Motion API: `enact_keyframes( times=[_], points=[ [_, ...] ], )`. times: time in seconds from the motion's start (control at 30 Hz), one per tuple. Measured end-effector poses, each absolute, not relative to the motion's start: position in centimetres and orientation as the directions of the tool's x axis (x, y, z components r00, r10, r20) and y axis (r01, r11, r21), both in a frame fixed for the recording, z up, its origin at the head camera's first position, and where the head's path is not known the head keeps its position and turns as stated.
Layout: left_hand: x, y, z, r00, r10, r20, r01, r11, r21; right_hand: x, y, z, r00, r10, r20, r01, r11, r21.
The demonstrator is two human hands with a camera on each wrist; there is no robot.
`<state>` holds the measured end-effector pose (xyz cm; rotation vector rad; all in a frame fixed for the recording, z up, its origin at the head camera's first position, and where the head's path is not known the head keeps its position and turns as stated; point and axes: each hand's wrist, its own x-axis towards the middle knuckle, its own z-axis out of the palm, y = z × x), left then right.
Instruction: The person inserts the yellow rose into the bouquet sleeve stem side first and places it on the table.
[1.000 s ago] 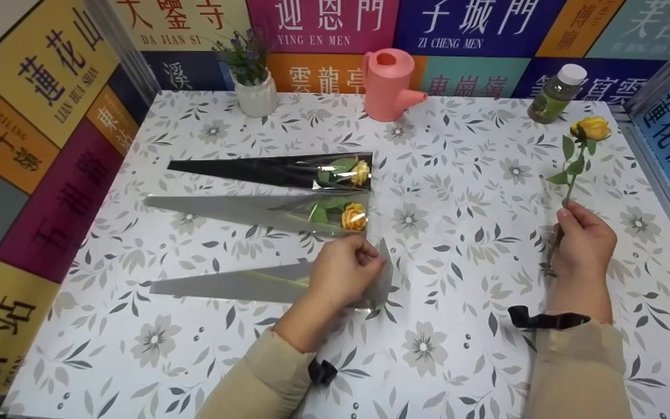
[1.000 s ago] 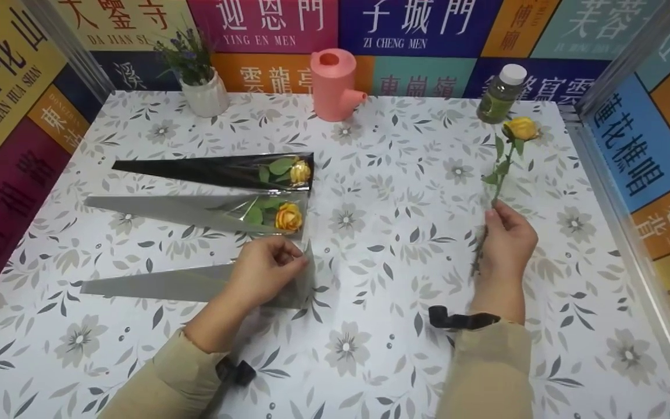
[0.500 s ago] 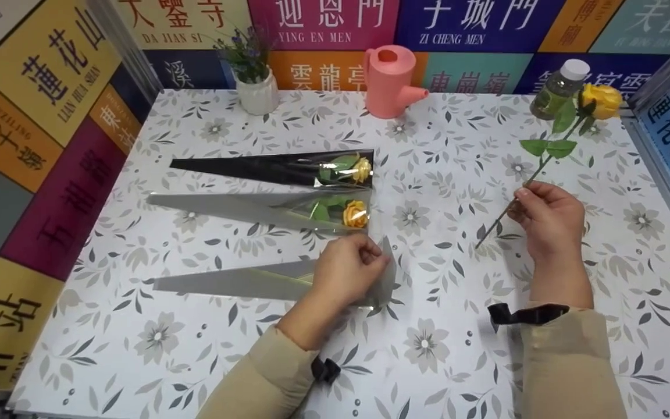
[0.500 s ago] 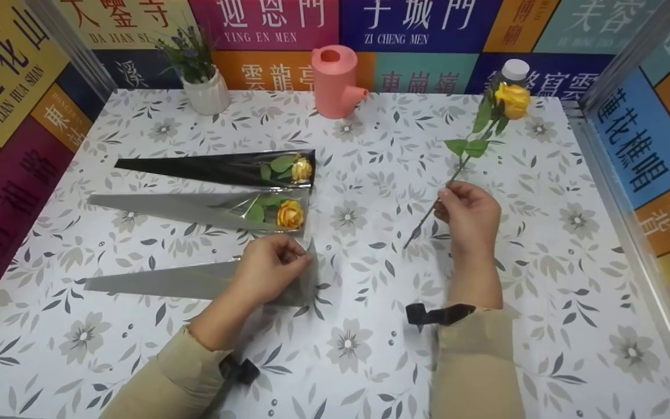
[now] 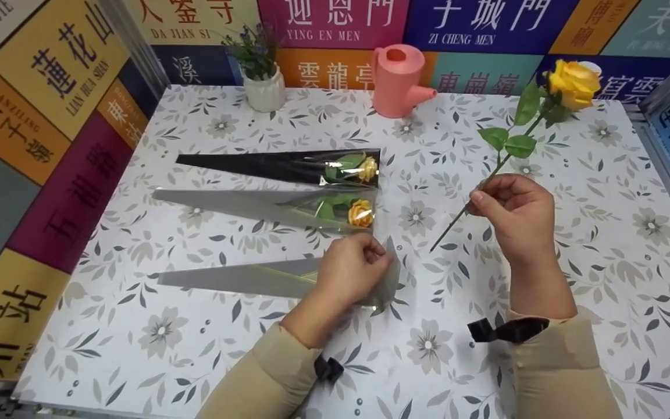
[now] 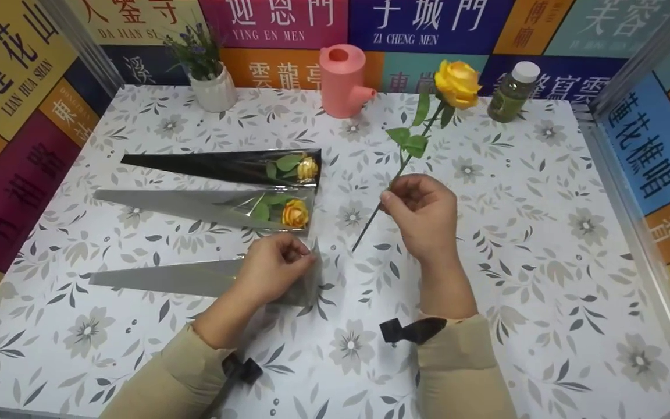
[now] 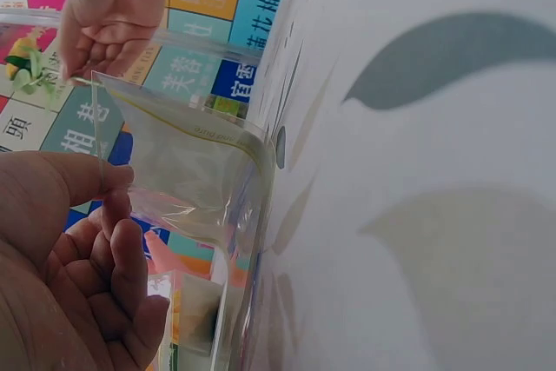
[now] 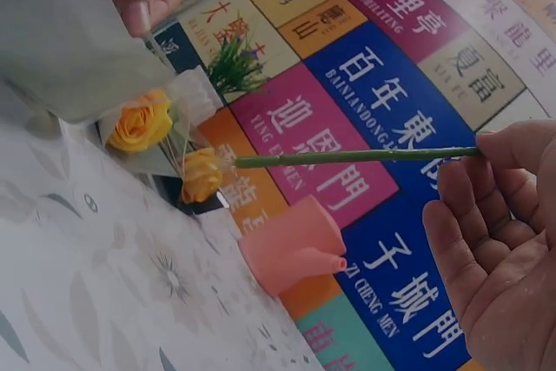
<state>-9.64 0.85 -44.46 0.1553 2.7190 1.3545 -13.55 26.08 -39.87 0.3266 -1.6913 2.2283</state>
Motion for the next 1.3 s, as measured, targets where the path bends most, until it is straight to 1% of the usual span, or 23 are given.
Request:
enact_keyframes(
  times=[0.17, 0.37, 0.53, 0.83, 0.93, 1.03, 1.3],
  points=[
    [-9.7, 0.9, -44.5, -0.99, 0.135, -0.028, 0.06, 0.601, 0.797, -12.7, 24.6, -39.3, -0.906, 0.078, 0.416, -0.423, -0.223, -0.878],
    [-9.7, 0.8, -44.6, -0.992, 0.129, 0.016, 0.091, 0.605, 0.791, -12.1, 22.6, -39.5, -0.895, -0.007, 0.446, -0.435, -0.201, -0.878],
    [-9.6, 0.9, -44.5, -0.993, 0.114, 0.023, 0.087, 0.599, 0.796, -12.0, 21.5, -40.1, -0.907, -0.035, 0.42, -0.412, -0.132, -0.901],
    [-9.5, 1.0, -44.5, -0.995, 0.068, 0.066, 0.093, 0.559, 0.824, -11.9, 20.5, -41.3, -0.915, -0.095, 0.392, -0.388, -0.057, -0.92],
    [-9.6, 1.0, -44.4, -0.996, 0.05, 0.078, 0.093, 0.551, 0.829, -11.8, 20.2, -41.6, -0.919, -0.101, 0.38, -0.378, -0.042, -0.925],
    [-9.6, 1.0, -44.3, -0.995, 0.031, 0.096, 0.098, 0.535, 0.839, -11.4, 19.7, -42.0, -0.92, -0.091, 0.382, -0.377, -0.062, -0.924],
    [-9.6, 0.9, -44.2, -0.994, -0.003, 0.105, 0.09, 0.504, 0.859, -10.2, 18.6, -44.0, -0.887, -0.035, 0.46, -0.455, -0.089, -0.886]
  ],
)
